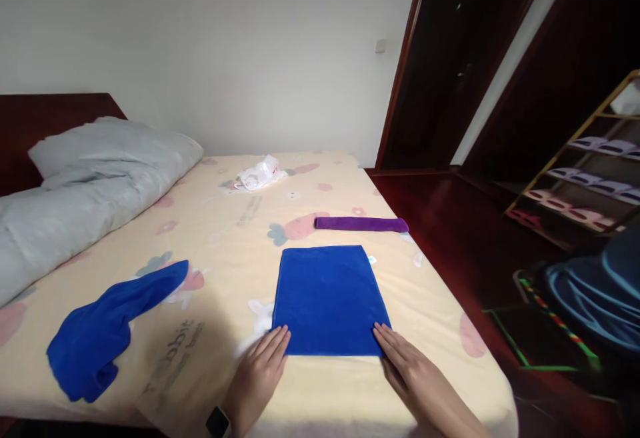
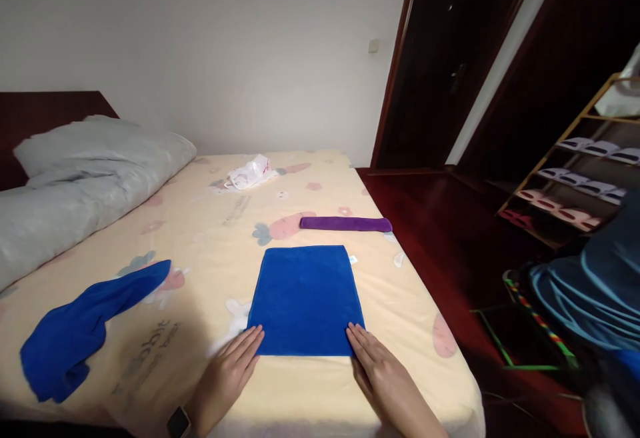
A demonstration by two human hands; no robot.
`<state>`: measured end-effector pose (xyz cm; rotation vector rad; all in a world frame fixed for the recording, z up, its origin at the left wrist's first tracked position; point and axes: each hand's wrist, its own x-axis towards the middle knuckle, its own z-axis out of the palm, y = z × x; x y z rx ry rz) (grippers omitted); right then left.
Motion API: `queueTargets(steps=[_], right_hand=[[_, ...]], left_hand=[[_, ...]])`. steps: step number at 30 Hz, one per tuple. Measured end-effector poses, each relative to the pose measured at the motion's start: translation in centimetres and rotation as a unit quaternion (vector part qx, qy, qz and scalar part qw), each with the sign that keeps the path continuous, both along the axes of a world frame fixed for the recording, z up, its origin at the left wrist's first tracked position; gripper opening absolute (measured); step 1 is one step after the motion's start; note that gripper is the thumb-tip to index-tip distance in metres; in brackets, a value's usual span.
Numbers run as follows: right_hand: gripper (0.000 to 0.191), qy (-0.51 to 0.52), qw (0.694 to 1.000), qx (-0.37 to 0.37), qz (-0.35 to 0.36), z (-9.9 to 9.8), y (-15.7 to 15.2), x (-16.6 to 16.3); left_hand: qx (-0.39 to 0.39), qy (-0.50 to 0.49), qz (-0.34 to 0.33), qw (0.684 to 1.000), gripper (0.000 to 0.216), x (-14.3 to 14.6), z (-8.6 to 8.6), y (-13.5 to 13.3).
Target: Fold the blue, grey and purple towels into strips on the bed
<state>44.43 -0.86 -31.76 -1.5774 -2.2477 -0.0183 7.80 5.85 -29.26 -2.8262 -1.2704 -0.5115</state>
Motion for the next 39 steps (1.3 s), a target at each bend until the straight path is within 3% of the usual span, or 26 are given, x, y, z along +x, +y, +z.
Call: queueTargets(steps=[7,15,20,23,26,34,39], right_hand=[[0.049,0.003,1.0,0.008,0.027,-0.3,0.2,1.4],[0.054,0.015,0.998,-0.06,0.03,-0.6,-4.3,2.4],[0.04,0.122,0.992,-0.003,-0.019,-0.5,-4.3,2.1],[0.034,0.207,0.975,-0.041,-0.067,0.8,-3.4,2.0],[0.037,0.263,0.946,-0.11,-0.153,2.0,-2.3,1.9],[0.047,0.293,0.911,-0.167,-0.238,2.2,-1.3,0.9],[0.054,0.277,0.915,-0.142,-0.258,1.1,-1.6,0.1]], left_hand=[[-0.06,-0.027,-0.034,0.997,0.052,-1.8,1.4,0.4],[-0.15,-0.053,-0.02,0.987,0.054,-3.1,-0.3,-4.1],[-0.171,-0.141,0.065,0.973,0.045,-2.5,0.2,-4.4],[-0.187,-0.196,0.125,0.955,0.03,-2.0,1.0,-3.9],[-0.19,-0.213,0.173,0.943,0.028,-1.5,1.6,-3.0],[-0.166,-0.246,0.191,0.936,0.037,-1.0,0.3,-1.3],[-0.123,-0.238,0.2,0.942,0.037,-0.5,-0.2,-1.8]])
